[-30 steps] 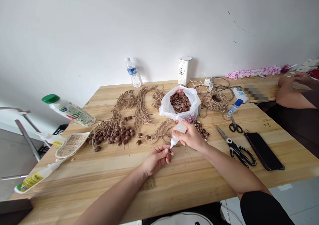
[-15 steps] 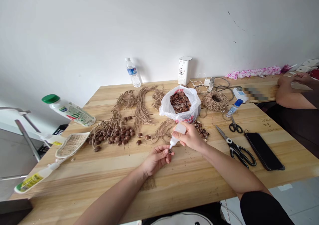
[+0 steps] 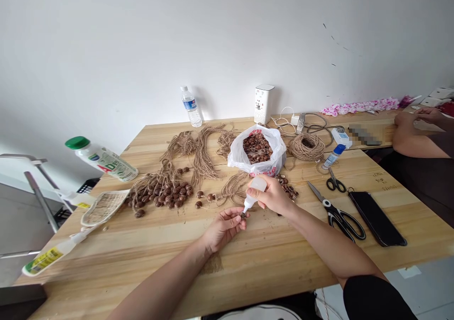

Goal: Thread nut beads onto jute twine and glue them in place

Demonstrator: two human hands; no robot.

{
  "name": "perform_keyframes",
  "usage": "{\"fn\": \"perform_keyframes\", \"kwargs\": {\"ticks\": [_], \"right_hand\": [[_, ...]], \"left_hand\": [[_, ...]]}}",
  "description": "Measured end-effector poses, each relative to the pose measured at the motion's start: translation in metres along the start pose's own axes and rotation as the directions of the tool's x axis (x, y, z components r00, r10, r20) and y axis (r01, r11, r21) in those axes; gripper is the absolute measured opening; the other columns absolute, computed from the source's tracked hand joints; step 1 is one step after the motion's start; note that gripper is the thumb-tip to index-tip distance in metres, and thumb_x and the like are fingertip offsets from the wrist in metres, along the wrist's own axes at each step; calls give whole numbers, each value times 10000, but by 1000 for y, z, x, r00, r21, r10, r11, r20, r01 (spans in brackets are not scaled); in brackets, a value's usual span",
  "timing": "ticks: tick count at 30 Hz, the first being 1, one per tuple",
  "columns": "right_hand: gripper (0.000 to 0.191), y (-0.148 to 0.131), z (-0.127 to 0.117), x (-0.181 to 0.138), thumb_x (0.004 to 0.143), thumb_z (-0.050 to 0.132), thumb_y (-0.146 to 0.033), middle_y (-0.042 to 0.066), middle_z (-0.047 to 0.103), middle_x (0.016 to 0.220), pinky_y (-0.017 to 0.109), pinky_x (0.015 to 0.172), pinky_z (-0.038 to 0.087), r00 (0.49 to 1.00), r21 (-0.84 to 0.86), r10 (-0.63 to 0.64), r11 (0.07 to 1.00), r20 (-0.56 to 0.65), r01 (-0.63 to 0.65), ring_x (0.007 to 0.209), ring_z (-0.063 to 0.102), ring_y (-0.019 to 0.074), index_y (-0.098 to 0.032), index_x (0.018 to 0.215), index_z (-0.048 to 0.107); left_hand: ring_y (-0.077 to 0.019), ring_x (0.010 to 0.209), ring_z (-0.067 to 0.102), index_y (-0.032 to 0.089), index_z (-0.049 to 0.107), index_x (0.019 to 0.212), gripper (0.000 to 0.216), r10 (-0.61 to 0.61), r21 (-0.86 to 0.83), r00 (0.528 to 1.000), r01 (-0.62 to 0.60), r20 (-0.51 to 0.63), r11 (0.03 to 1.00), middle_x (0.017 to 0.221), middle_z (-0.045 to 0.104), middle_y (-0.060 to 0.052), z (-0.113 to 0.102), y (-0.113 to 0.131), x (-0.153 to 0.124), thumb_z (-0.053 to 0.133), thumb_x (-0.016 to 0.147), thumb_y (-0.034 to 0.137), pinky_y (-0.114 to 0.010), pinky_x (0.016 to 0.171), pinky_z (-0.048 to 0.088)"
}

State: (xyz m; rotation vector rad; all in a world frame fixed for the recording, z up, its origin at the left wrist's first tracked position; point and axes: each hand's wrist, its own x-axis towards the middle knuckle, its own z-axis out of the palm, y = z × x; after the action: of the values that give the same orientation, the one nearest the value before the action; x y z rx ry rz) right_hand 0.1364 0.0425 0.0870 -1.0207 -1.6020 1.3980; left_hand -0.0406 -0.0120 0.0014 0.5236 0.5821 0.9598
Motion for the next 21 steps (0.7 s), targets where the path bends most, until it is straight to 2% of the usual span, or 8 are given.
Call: {"fn": "perform_keyframes", "kwargs": {"ticks": [15, 21], "right_hand": [[339, -3, 1, -2, 721, 686, -455, -43, 529, 598, 194, 310, 303, 999, 28, -34, 999, 18, 33, 353, 421, 61, -165, 847, 562], [361, -5, 2, -4, 695, 713, -439, -38, 526, 577, 198, 388, 337, 994, -70, -95, 993, 59, 99, 423, 433, 74, -155, 872, 578]], "left_hand": [[-148, 751, 682, 114, 688, 901, 243, -31, 9, 998, 32, -50, 999, 913, 720, -86, 3, 3, -2, 732, 663, 92, -266, 764, 534], [-166, 787, 691, 115, 676, 907, 251, -47, -2, 997, 47, -62, 999, 910, 724, -98, 1, 3, 0, 734, 664, 92, -276, 783, 535]]}}
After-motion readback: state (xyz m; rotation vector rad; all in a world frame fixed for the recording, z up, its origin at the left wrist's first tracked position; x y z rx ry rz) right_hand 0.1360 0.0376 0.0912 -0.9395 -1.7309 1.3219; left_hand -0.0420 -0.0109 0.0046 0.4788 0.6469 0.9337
